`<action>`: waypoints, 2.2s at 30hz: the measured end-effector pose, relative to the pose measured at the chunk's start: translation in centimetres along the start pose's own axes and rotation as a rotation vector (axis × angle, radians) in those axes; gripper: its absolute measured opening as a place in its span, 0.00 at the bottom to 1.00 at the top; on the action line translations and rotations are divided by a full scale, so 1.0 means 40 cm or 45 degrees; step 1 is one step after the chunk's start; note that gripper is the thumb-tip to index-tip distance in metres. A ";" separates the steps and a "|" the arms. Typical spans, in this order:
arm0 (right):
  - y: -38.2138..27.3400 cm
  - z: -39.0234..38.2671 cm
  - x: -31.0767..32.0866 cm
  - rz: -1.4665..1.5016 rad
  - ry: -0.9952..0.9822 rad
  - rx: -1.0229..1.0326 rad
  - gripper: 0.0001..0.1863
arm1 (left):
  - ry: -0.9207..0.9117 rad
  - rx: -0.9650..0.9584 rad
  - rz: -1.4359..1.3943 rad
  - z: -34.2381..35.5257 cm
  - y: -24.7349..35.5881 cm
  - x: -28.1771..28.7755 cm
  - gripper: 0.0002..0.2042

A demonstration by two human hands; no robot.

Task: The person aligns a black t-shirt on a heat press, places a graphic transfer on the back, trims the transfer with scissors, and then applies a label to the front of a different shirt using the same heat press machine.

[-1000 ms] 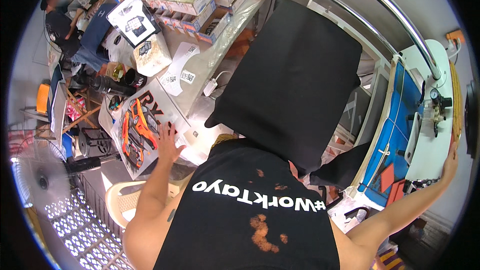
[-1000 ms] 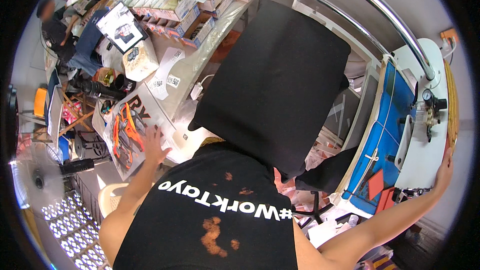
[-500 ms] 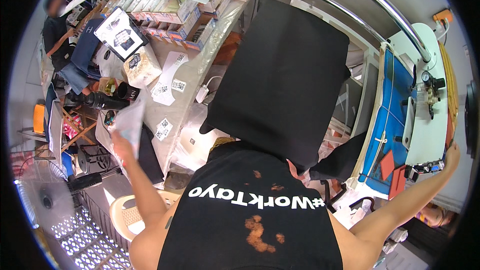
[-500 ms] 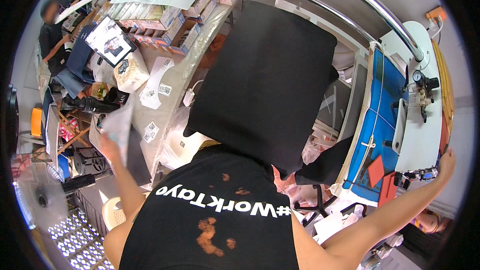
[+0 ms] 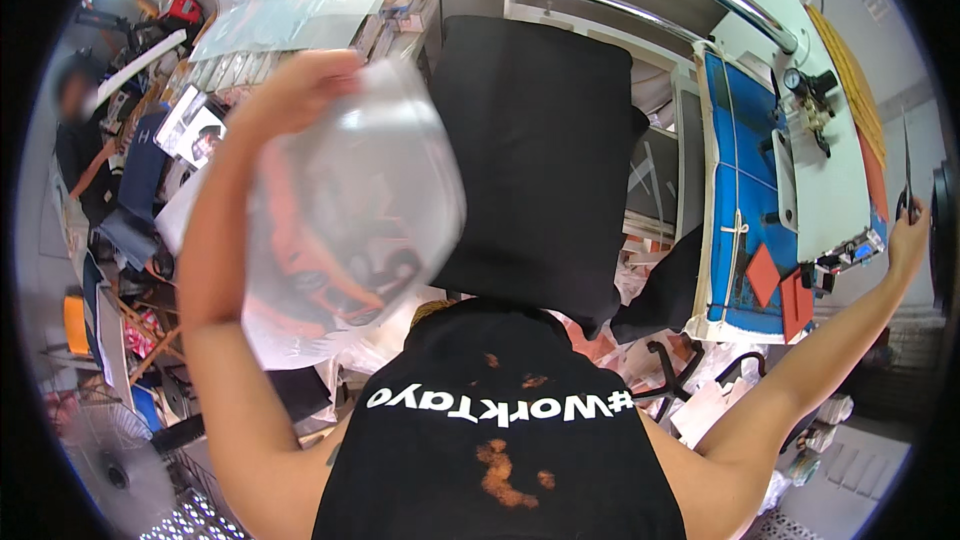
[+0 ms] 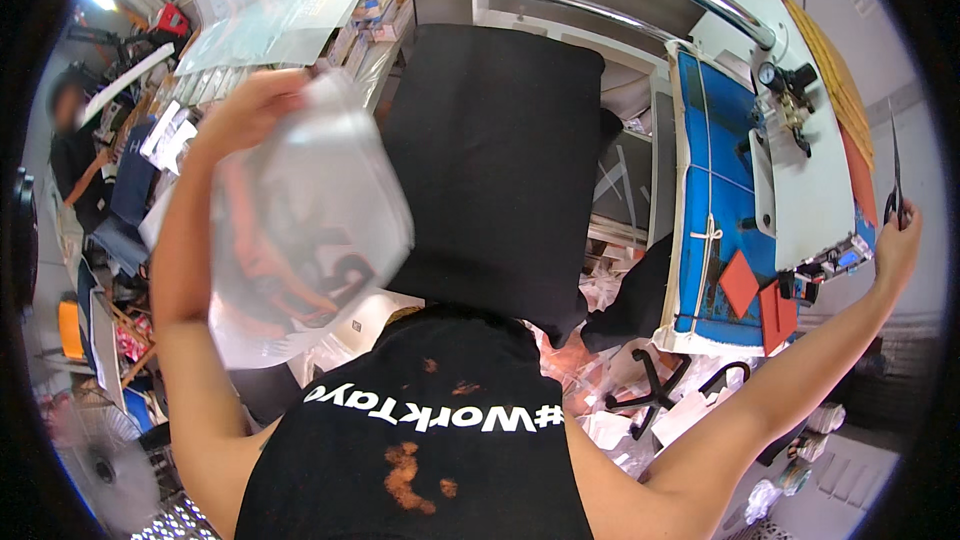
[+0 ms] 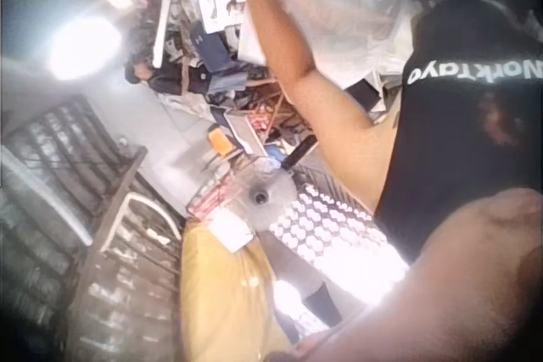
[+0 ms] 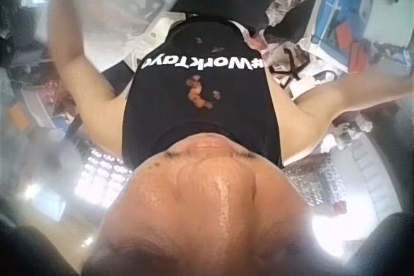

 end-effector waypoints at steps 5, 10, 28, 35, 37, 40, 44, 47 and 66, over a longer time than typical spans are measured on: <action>-0.296 -0.194 0.085 0.713 0.129 0.208 0.20 | 0.478 -0.433 0.199 0.282 0.043 -0.234 0.12; -0.462 -0.756 -0.072 1.414 -0.457 -0.268 0.20 | 0.209 0.039 0.418 0.149 0.049 -0.578 0.28; -0.952 -1.316 -0.347 1.957 -1.179 -1.212 0.21 | 0.021 -0.711 0.124 0.066 0.193 -0.771 0.26; -0.944 -1.267 -0.337 1.829 -1.247 -1.116 0.24 | 0.063 -0.740 -0.023 0.076 0.262 -0.876 0.20; -0.939 -1.268 -0.342 1.836 -1.251 -1.119 0.24 | 0.083 -0.732 -0.044 0.079 0.261 -0.885 0.19; -0.929 -1.291 -0.354 1.843 -1.263 -1.095 0.23 | 0.128 -0.729 -0.050 0.080 0.261 -0.888 0.16; -0.935 -1.272 -0.340 1.765 -1.311 -1.063 0.20 | 0.237 -0.804 -0.045 0.077 0.266 -0.886 0.10; -0.945 -1.250 -0.357 1.796 -1.250 -1.110 0.21 | 0.261 -0.822 -0.056 0.064 0.275 -0.882 0.07; -0.977 -1.131 -0.446 1.766 -1.096 -1.072 0.11 | 0.291 -0.782 -0.218 0.007 0.329 -0.771 0.10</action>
Point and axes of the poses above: each hand's wrist, its own z-axis towards the middle knuckle, its own x-axis out of the back of the hand, y = z × x, the point moved 6 cm from there along z, towards the middle knuckle, and after that the axes turned 9 degrees about x, right-handed, at the moved point
